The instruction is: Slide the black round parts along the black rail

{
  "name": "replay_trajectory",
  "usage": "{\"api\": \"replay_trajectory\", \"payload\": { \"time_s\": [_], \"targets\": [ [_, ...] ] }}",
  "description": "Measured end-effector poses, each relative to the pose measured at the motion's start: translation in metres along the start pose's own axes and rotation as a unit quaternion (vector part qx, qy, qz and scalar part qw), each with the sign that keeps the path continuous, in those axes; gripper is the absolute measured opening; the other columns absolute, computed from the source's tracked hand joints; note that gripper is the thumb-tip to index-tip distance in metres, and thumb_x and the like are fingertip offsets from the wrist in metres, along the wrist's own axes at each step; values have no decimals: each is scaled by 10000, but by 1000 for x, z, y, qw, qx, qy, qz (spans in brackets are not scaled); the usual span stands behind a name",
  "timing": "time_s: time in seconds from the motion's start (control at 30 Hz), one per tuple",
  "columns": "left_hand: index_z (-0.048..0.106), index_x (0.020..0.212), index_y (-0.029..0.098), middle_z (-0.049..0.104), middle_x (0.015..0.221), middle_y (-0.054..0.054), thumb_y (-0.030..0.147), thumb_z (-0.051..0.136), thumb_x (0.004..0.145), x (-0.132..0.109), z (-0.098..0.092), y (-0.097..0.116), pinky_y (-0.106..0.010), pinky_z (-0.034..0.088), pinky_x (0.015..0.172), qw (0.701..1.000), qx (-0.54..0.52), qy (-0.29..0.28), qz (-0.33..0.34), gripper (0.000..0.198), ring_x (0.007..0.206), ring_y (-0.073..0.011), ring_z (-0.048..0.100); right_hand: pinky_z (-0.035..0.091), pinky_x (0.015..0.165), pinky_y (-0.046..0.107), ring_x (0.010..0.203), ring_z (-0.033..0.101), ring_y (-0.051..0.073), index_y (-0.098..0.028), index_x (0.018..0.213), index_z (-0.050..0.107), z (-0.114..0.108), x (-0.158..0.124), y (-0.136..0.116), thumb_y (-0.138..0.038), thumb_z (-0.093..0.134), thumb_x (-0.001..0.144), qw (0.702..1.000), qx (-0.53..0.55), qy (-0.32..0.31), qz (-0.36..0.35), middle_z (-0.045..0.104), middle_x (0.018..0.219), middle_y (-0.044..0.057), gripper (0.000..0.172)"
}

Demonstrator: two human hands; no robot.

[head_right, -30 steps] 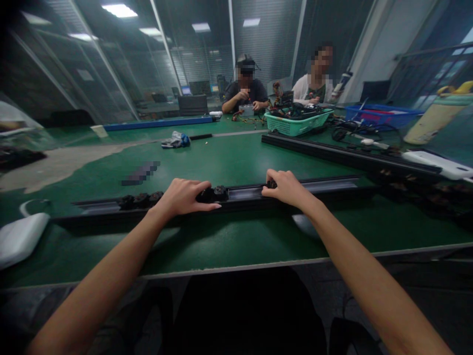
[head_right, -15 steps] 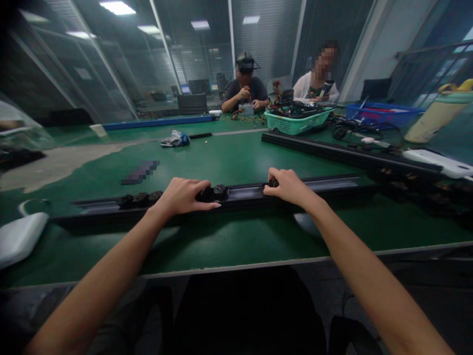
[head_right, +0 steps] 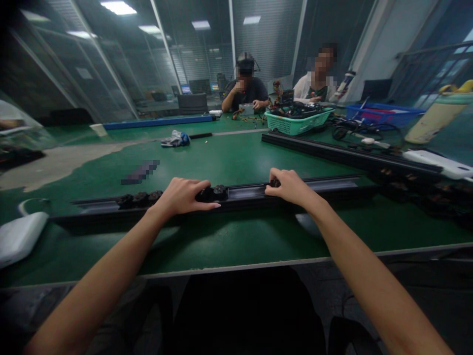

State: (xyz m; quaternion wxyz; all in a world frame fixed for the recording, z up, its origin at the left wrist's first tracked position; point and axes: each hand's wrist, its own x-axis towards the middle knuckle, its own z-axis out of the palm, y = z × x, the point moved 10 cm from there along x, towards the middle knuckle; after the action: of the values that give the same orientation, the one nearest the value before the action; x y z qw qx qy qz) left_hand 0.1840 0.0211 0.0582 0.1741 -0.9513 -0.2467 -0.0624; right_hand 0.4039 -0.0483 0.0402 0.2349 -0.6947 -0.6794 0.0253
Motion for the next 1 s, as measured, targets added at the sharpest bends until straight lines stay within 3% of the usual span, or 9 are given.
{"api": "replay_trajectory", "payload": {
  "time_s": [1.0],
  "targets": [
    [634, 971, 203, 713, 831, -100, 854, 250, 780, 0, 0, 0, -292, 209, 549, 1000, 9, -1, 4, 779, 713, -241, 649, 374, 622, 294, 676, 551, 182, -227, 763, 493, -1, -2, 2, -358, 579, 750, 1000, 8, -11, 0, 627, 744, 36, 158]
  ]
}}
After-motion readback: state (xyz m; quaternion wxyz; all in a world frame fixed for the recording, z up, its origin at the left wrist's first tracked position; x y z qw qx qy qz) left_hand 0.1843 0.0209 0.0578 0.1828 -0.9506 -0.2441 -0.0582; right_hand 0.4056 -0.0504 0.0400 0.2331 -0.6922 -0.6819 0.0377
